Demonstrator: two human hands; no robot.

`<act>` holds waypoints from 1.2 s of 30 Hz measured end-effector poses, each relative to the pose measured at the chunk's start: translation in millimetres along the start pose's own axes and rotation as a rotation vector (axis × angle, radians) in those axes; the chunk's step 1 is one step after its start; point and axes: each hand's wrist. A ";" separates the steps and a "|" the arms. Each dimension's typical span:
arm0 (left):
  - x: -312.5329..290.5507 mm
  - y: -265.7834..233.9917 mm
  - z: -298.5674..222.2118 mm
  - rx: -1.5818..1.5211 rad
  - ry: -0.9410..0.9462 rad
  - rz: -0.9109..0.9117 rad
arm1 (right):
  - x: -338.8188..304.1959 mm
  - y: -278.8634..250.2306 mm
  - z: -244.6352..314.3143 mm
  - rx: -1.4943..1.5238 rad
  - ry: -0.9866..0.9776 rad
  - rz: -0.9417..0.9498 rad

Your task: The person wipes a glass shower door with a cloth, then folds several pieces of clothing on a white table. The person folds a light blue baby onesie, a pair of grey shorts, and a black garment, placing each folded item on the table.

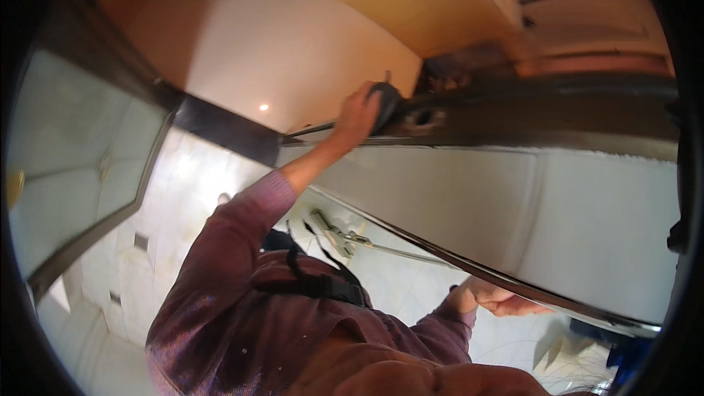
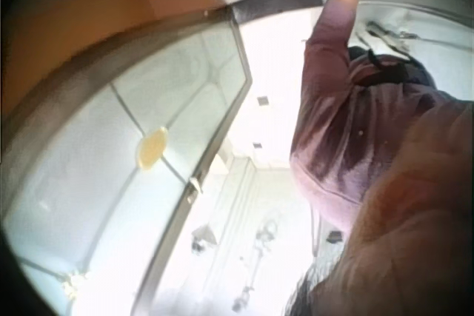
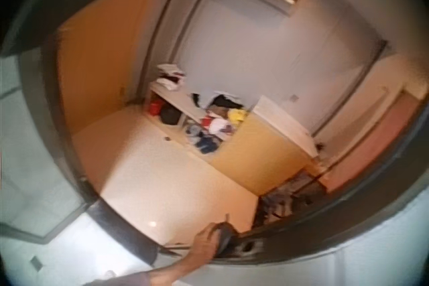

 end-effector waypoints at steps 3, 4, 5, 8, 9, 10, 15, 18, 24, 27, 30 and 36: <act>-5.0 -23.2 15.9 0.309 -0.059 0.056 | 12.5 1.6 3.0 0.010 -0.007 -0.040; -12.2 -34.6 29.4 0.289 -0.101 0.048 | 16.1 4.1 2.4 0.048 0.016 -0.063; -22.3 -47.8 45.7 0.255 -0.143 0.024 | 19.2 6.5 2.2 0.132 0.005 -0.049; -55.2 -98.4 92.9 0.416 -0.150 -0.126 | 27.6 11.7 5.7 0.223 -0.039 -0.053; -61.6 -123.2 104.8 0.362 -0.374 -0.144 | 30.3 12.5 8.8 0.165 -0.063 -0.049; -66.6 -154.0 111.5 0.300 -0.599 -0.154 | 34.0 12.1 14.4 0.097 -0.089 -0.047; -27.2 -320.4 50.0 -0.129 -0.543 -0.832 | 42.4 12.9 64.3 0.379 -0.057 -0.004; 12.2 -398.0 -47.9 0.127 -0.023 -0.851 | 25.7 9.4 119.0 0.694 0.160 0.247; 48.2 -490.1 -189.5 1.048 0.912 -1.026 | -3.8 66.1 167.8 0.697 0.168 0.591; 32.1 -513.2 -174.7 1.304 0.874 -0.909 | -25.1 83.1 170.9 0.519 0.138 0.686; 5.2 -521.1 -124.4 1.394 0.647 -0.871 | -50.0 87.7 165.9 0.374 0.173 0.836; -30.4 -520.6 -56.4 1.218 0.099 -0.769 | -78.8 88.6 159.1 0.238 0.121 0.943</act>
Point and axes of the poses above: each hand's wrist, its own x-axis towards the middle knuckle, its own y-axis out of the palm, z = x × y
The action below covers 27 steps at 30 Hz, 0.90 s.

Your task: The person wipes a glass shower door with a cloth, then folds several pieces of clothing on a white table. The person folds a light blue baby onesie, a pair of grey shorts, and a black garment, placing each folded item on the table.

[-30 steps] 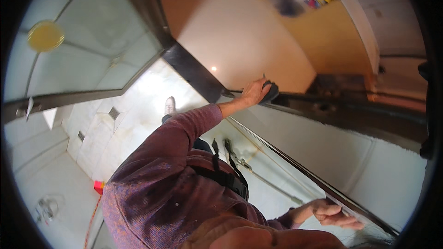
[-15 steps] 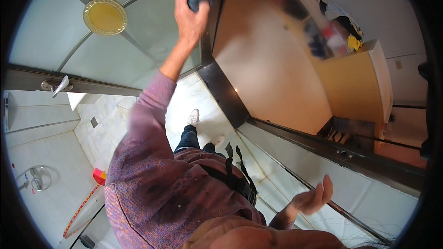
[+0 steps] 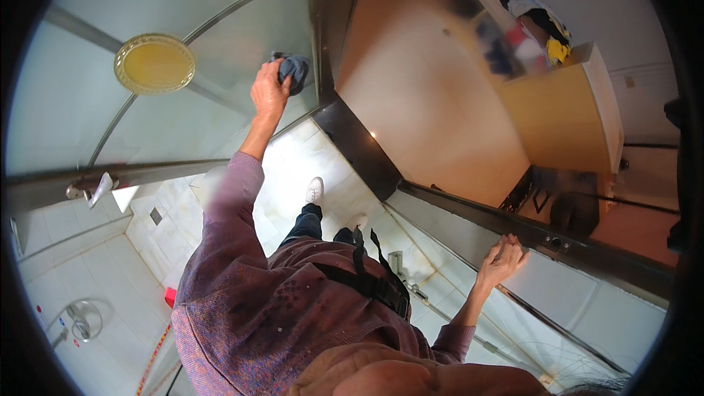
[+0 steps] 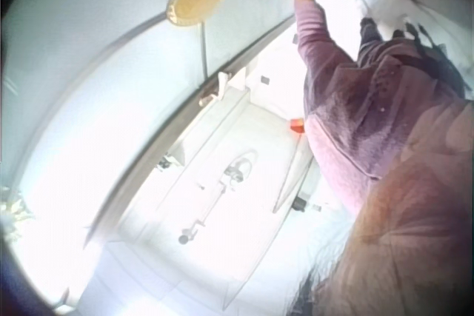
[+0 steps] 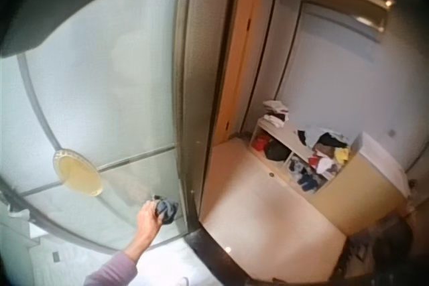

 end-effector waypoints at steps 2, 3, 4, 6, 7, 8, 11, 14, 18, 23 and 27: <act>10.8 -6.7 -6.4 -0.135 -0.057 -0.049 | 0.1 2.2 1.0 -0.019 0.004 0.008; 19.2 -15.5 -13.0 -0.207 0.052 -0.144 | 0.6 2.8 1.8 -0.032 0.006 0.015; 35.4 -30.0 -17.1 -0.269 0.091 -0.179 | 1.1 3.3 2.7 -0.041 0.004 0.017; 73.3 -60.4 -30.9 -0.219 0.283 -0.432 | 1.7 4.2 3.7 -0.073 -0.014 0.044; 87.5 -75.1 -38.7 -0.208 0.302 -0.528 | 2.2 4.9 3.2 -0.078 -0.016 0.051; 102.9 -87.3 -45.4 -0.249 0.384 -0.647 | 2.1 6.3 3.4 -0.102 -0.014 0.049; 124.5 -94.7 -59.0 -0.478 0.373 -0.743 | 2.8 10.7 3.9 -0.143 -0.018 0.029; 104.3 -73.0 -56.4 -0.288 0.387 -0.589 | 3.5 14.4 6.2 -0.207 0.004 0.077; 64.7 -19.7 -38.4 -0.186 0.279 -0.240 | 3.1 18.4 10.2 -0.193 0.043 0.110; 37.4 34.1 -13.9 -0.073 0.197 -0.002 | -1.7 29.7 7.4 -0.135 0.080 0.137; 36.5 59.8 -5.1 0.088 0.181 0.104 | -12.4 52.4 16.2 0.056 0.119 0.114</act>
Point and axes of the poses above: each hand's wrist, its own x-axis towards the middle knuckle, its own y-axis out of the palm, z = x × y
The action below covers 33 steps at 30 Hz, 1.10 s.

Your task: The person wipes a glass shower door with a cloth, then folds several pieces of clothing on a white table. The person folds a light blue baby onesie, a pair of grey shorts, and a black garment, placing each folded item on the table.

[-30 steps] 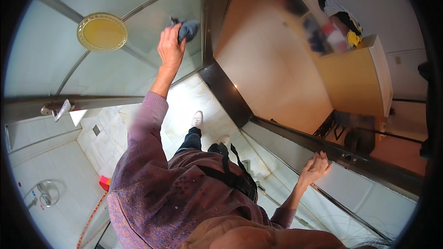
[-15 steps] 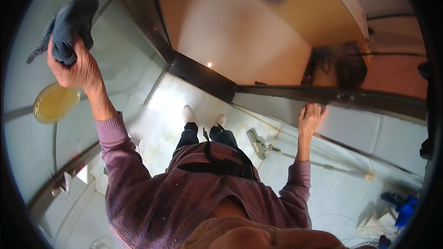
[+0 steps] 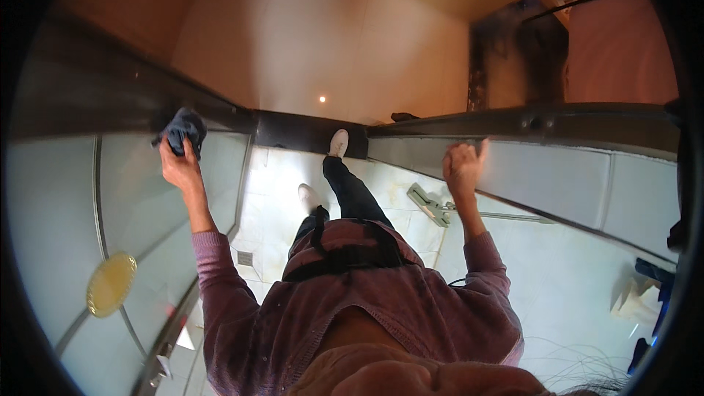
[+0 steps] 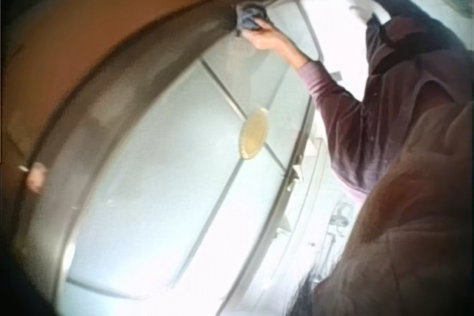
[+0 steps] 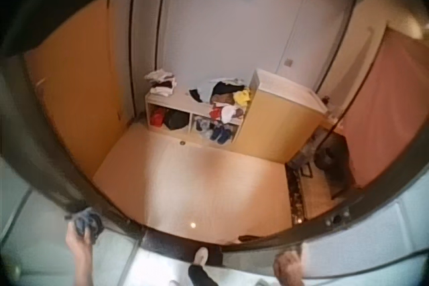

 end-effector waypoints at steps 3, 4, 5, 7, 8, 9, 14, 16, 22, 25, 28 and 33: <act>5.7 17.0 -4.4 0.067 -0.020 0.080 | -11.3 25.2 10.6 0.293 0.123 0.068; 7.7 23.4 -6.6 0.104 -0.034 0.128 | -14.6 32.6 12.2 0.394 0.157 0.122; 9.2 30.5 -9.0 0.141 -0.064 0.204 | -15.6 40.5 12.5 0.446 0.199 0.195; 9.2 45.7 -11.2 0.216 -0.109 0.320 | -14.7 54.8 10.7 0.570 0.262 0.308; 7.1 54.7 -11.4 0.246 -0.099 0.344 | -13.3 60.9 8.9 0.618 0.301 0.322; 4.9 64.5 -9.9 0.265 -0.124 0.379 | -12.2 65.7 8.2 0.697 0.400 0.343; -9.3 111.6 16.4 0.330 -0.224 0.600 | -1.3 86.1 10.2 1.022 0.714 0.417; -16.0 130.1 34.1 0.306 -0.295 0.675 | 2.5 95.1 12.2 1.094 0.816 0.448; -47.4 198.8 73.6 -0.132 -0.611 0.870 | 26.8 123.0 8.4 1.224 0.954 0.482; -50.7 238.5 67.5 -0.246 -0.759 1.027 | 48.4 133.3 7.1 1.253 1.032 0.445; -46.9 271.6 30.8 -0.599 -0.917 1.050 | 70.9 141.1 11.2 1.178 1.081 0.386; 24.1 298.6 -39.4 -0.674 -0.890 1.284 | 101.0 154.0 28.1 1.292 1.069 0.383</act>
Point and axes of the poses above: each hand's wrist, its own x-axis towards the middle knuckle, its own y-axis out of the palm, z = x × y
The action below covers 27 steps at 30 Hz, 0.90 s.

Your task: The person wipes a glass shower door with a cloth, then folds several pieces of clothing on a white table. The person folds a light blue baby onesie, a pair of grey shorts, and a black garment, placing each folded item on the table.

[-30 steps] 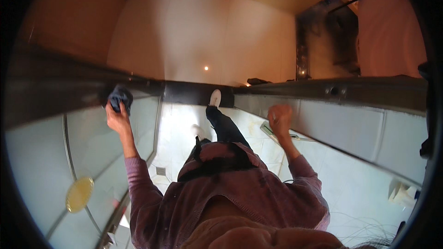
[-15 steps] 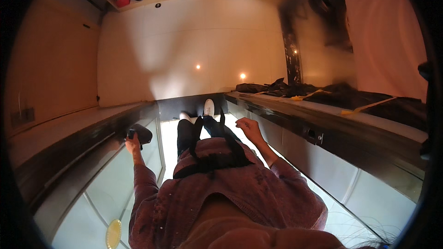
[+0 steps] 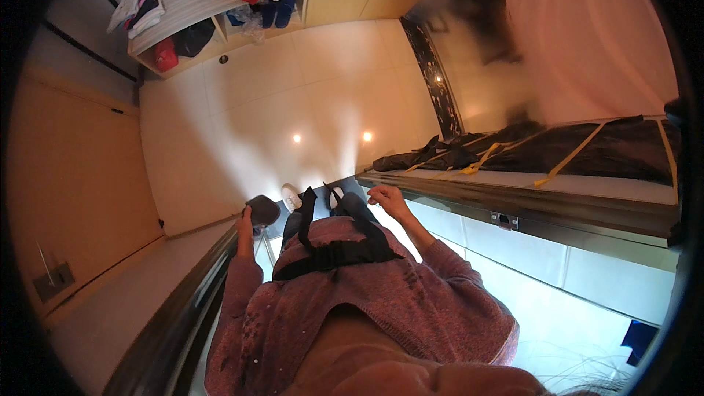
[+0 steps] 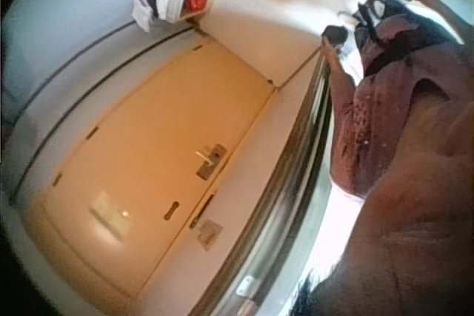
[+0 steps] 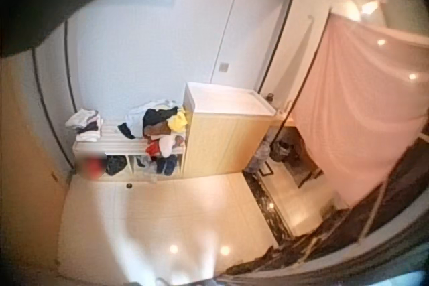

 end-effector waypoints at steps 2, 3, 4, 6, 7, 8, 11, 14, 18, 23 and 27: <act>3.4 7.7 -32.6 0.107 0.089 -0.097 | 6.7 8.0 1.6 -0.077 0.012 -0.003; 6.8 10.2 -45.4 0.151 0.183 -0.129 | 10.5 11.2 1.6 -0.042 0.034 0.007; 10.2 12.8 -54.0 0.128 0.198 -0.149 | 14.2 12.7 1.0 0.018 0.035 0.015; 22.4 14.2 -65.8 0.118 0.186 -0.097 | 25.6 12.6 -0.9 -0.002 0.059 -0.010; 30.6 14.3 -68.7 0.128 0.154 -0.102 | 32.8 11.5 -1.9 0.050 0.079 -0.002; 39.2 14.8 -69.6 0.147 0.183 -0.063 | 42.6 10.0 -1.9 -0.008 0.118 -0.040; 68.8 15.1 -68.1 0.243 0.113 -0.080 | 79.2 -3.3 2.0 -0.083 0.047 -0.050; 89.4 15.1 -61.2 0.121 0.100 0.009 | 128.3 -19.4 15.1 -0.026 -0.016 -0.107; 112.6 31.5 -71.1 0.359 0.211 -0.009 | 174.3 -41.5 29.9 0.073 -0.032 -0.142; 114.9 63.3 -118.8 0.417 0.473 0.391 | 208.1 -69.5 42.5 0.074 0.042 -0.167; 119.9 109.8 -160.6 0.015 -0.056 0.243 | 232.5 -76.0 55.7 0.171 0.106 -0.184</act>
Point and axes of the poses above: each hand's wrist, its own x-axis towards the middle knuckle, its own y-axis out of the palm, z = x × y
